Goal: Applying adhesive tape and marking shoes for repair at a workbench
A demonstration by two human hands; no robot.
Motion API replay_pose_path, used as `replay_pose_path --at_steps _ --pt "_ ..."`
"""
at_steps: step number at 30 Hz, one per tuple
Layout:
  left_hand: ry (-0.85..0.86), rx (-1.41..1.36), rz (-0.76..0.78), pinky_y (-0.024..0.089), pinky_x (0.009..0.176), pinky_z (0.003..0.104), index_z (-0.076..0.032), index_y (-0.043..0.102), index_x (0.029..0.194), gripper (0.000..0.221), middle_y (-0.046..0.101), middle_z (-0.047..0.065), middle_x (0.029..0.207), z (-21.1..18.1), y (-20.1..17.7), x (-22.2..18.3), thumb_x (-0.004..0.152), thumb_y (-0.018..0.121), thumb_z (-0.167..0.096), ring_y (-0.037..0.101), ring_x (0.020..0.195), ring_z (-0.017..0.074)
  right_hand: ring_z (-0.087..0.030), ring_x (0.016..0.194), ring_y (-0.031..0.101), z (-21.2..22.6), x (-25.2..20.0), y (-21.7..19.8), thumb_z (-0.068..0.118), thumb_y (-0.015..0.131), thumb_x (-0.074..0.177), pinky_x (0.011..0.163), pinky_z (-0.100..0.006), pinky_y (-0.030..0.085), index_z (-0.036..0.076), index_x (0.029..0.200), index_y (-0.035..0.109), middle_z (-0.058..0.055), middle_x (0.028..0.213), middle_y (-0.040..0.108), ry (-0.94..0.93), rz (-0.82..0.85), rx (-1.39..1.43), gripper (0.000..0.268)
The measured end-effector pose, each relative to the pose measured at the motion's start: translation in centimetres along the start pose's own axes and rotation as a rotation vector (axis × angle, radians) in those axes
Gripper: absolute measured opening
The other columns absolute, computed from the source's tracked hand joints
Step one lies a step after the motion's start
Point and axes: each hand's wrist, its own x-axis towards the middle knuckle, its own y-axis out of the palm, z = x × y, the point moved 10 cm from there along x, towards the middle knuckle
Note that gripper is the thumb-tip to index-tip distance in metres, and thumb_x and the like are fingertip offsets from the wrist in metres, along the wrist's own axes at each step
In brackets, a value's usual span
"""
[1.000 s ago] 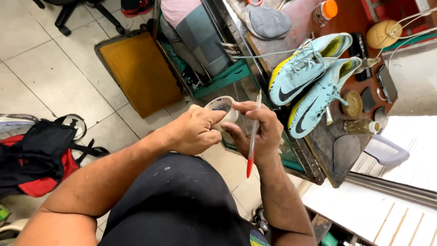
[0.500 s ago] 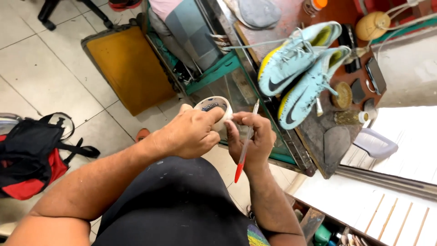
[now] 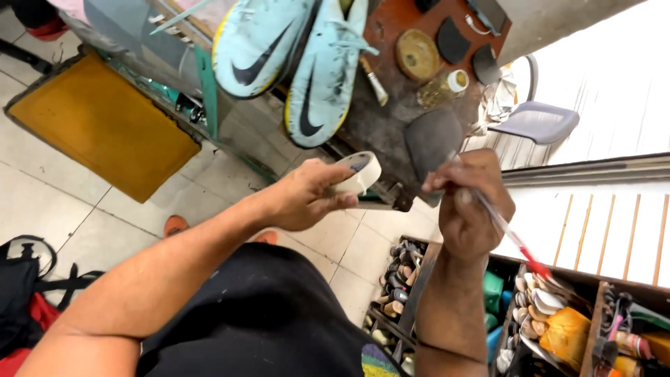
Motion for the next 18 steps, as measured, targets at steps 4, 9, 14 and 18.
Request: replay_pose_path --at_steps 4,9,14,18 --pt "0.004 0.017 -0.105 0.057 0.084 0.052 -0.009 0.071 0.117 0.027 0.073 0.02 0.09 3.3 1.4 4.8 0.095 0.075 -0.024 0.073 0.098 0.0417 -0.043 0.093 0.074 -1.1 -1.0 -1.4 0.026 0.07 0.097 0.078 -0.045 0.066 -0.008 0.086 0.066 -0.038 0.116 0.059 -0.031 0.039 0.044 0.037" --pt "-0.033 0.127 -0.088 0.037 0.113 0.067 -0.006 0.069 0.113 0.022 0.074 0.02 0.098 6.7 2.6 6.6 0.101 0.068 -0.025 0.066 0.11 0.0488 -0.031 0.063 0.073 -5.7 0.4 -1.4 -0.001 0.075 0.088 0.051 -0.037 0.062 -0.008 0.08 0.061 -0.029 0.088 0.066 -0.075 0.029 0.004 0.017" --pt "-0.092 0.136 -0.041 0.033 0.113 0.076 0.004 0.062 0.12 0.029 0.071 0.029 0.105 5.3 2.6 6.4 0.106 0.061 -0.021 0.059 0.118 0.0579 -0.021 0.056 0.066 -9.2 1.4 -1.5 -0.014 0.071 0.077 0.042 -0.029 0.053 -0.006 0.08 0.063 -0.022 0.08 0.066 -0.083 -0.016 -0.02 0.011" --pt "-0.103 0.167 -0.051 0.034 0.114 0.073 -0.004 0.064 0.118 0.025 0.071 0.025 0.1 7.4 2.5 6.6 0.104 0.063 -0.025 0.062 0.114 0.0541 -0.02 0.057 0.064 -9.5 1.3 -1.2 -0.009 0.072 0.079 0.045 -0.027 0.048 -0.003 0.08 0.061 -0.021 0.078 0.067 -0.092 -0.028 -0.057 0.013"
